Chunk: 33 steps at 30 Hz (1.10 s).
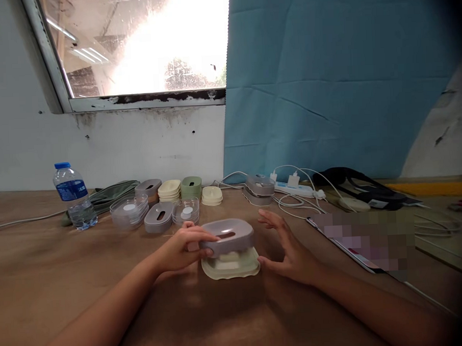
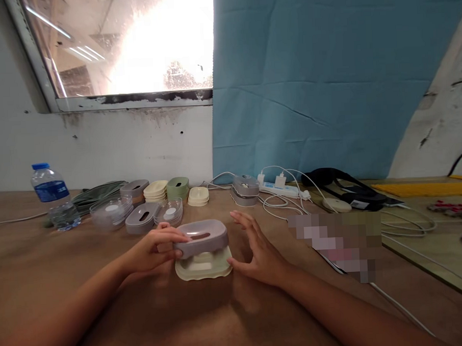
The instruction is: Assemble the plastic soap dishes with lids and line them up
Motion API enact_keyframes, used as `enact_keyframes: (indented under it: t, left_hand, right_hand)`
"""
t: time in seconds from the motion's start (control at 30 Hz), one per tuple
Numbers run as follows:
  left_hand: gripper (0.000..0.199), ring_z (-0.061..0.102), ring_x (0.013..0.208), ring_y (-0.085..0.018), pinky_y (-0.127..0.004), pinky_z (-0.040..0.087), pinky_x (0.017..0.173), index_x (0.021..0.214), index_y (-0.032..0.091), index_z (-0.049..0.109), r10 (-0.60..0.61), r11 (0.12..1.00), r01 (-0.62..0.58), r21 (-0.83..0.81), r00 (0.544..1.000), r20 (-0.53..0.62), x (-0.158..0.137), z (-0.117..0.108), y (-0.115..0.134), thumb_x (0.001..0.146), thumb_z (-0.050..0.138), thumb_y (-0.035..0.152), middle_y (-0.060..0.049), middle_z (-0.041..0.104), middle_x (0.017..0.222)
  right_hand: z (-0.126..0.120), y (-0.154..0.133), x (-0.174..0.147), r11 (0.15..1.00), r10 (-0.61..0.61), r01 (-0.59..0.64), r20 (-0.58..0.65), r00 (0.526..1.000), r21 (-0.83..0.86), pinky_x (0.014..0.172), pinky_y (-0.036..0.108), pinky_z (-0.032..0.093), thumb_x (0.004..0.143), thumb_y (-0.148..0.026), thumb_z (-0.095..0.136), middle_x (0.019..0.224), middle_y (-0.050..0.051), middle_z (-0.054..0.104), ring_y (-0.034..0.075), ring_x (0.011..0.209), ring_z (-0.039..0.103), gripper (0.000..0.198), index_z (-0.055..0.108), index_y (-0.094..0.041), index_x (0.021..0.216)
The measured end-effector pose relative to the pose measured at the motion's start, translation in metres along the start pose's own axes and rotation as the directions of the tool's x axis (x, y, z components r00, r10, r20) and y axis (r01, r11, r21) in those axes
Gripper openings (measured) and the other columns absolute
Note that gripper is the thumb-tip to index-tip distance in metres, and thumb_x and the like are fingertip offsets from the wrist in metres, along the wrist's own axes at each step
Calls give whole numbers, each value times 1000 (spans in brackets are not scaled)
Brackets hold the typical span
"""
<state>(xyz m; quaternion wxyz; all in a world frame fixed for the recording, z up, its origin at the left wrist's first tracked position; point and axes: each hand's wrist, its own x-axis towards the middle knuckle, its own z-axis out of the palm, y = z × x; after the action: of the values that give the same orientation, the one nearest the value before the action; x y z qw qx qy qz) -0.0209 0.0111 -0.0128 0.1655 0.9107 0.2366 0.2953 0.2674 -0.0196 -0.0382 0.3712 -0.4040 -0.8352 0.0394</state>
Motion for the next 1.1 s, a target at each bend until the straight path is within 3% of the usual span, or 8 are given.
enact_keyframes:
  t: [0.1,0.27,0.43,0.63,0.87,0.97,1.03,1.1]
  left_hand:
    - [27,60,96,-19,-35,31,92,104,29,64,66,996,-58,-70,990,124,0,3,0,77,61,26,-4,68,101]
    - [30,61,95,-21,-37,35,92,102,28,66,61,991,-42,-127,987,149,0,2,-1,72,65,25,-6,69,98]
    - [33,62,93,-20,-38,36,92,103,28,65,58,992,-36,-118,981,184,1,3,2,71,65,21,-5,70,95]
    - [32,62,92,-20,-38,37,91,103,28,66,65,992,-44,-119,981,183,2,2,4,71,65,22,-5,70,95]
    - [30,63,91,-20,-38,37,91,99,28,67,147,988,-128,-92,957,251,3,2,10,70,65,20,-4,71,92]
    - [32,59,98,-21,-38,38,92,106,26,63,136,991,-132,-30,977,164,3,2,5,74,61,25,-7,67,103]
    - [31,55,106,-21,-39,37,94,111,24,59,62,995,-60,81,998,-25,1,1,-7,81,52,24,-8,62,113]
    - [32,51,110,-21,-41,36,96,113,23,56,-30,972,85,220,970,-242,-1,-2,-26,85,42,20,-9,59,117]
  right_hand:
    - [-2,-3,1,1000,-4,8,163,987,-24,103,46,29,70,-32,64,141,8,16,29,129,22,78,22,-31,136]
    - [-1,-6,0,1000,-12,11,351,936,4,102,43,31,72,-33,63,142,6,22,28,128,28,66,36,-31,132]
    - [0,-5,1,1000,-10,7,386,923,12,102,43,32,73,-34,63,139,6,31,28,125,33,55,46,-30,126]
    - [-5,-4,2,998,-67,57,381,922,37,102,44,31,73,-34,64,140,5,31,28,126,32,55,47,-31,126]
    - [-11,-8,6,991,-130,103,523,842,80,106,46,24,84,-39,54,142,4,31,26,130,27,45,47,-30,127]
    - [-10,-8,5,992,-122,94,513,850,80,105,46,25,83,-40,55,142,4,31,26,129,28,45,47,-30,127]
    - [-10,-8,5,992,-123,91,497,859,88,105,46,25,82,-39,56,141,4,32,26,129,29,45,48,-30,126]
    - [-10,-8,5,991,-125,89,491,862,96,105,46,26,82,-39,56,141,4,33,26,129,29,45,49,-30,125]
